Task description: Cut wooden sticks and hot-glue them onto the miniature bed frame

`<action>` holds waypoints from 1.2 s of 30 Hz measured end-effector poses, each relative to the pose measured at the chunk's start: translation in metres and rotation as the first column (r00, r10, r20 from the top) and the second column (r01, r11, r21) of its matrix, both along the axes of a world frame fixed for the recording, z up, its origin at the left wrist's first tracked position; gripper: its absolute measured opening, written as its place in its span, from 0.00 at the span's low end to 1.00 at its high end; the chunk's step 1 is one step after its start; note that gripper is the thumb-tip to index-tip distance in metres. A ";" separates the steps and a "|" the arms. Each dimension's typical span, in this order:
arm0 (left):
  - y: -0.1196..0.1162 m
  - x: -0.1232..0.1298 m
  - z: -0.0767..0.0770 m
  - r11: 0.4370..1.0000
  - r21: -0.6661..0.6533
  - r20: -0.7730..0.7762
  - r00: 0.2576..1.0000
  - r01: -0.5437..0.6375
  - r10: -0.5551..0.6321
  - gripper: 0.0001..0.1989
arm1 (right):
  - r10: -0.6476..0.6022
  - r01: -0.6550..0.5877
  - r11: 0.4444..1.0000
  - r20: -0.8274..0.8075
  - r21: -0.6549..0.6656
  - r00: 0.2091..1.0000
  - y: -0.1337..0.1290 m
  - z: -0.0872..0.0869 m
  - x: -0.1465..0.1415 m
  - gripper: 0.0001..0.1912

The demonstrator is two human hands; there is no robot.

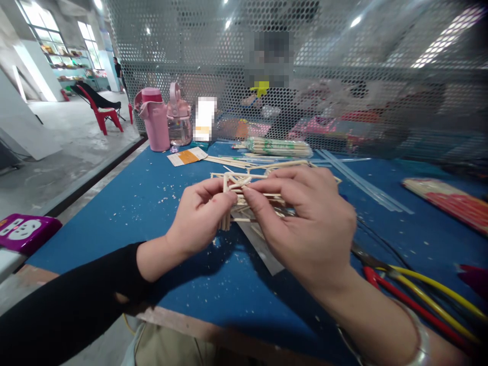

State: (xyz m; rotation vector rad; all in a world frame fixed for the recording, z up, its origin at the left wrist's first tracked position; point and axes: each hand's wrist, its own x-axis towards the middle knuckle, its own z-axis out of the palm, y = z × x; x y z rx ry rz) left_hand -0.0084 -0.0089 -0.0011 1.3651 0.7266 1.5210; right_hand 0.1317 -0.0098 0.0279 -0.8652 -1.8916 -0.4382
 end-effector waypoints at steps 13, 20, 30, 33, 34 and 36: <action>0.007 -0.002 -0.004 0.945 0.256 -0.291 0.916 -0.204 0.277 0.07 | 0.025 -0.022 1.000 0.206 -0.017 0.978 -0.031 0.012 0.017 0.03; 0.008 -0.003 -0.001 0.871 0.350 -0.342 0.819 -0.343 0.460 0.07 | 0.211 0.039 0.872 0.448 -0.487 0.869 -0.023 -0.049 0.031 0.11; 0.006 -0.003 -0.002 0.913 0.270 -0.357 0.849 -0.306 0.390 0.10 | 0.164 -0.098 0.976 0.357 -0.197 0.919 -0.009 -0.010 0.073 0.15; 0.005 -0.003 -0.001 0.931 0.259 -0.358 0.870 -0.255 0.338 0.11 | -0.253 0.345 0.902 0.331 -0.260 0.909 0.038 0.007 0.111 0.17; 0.005 -0.003 -0.001 0.931 0.268 -0.360 0.871 -0.248 0.335 0.12 | -0.295 0.411 0.860 0.361 -0.304 0.885 0.057 0.008 0.122 0.10; 0.004 -0.002 0.000 0.926 0.291 -0.366 0.866 -0.242 0.341 0.12 | -0.322 0.477 0.805 0.416 -0.353 0.851 0.092 0.003 0.139 0.02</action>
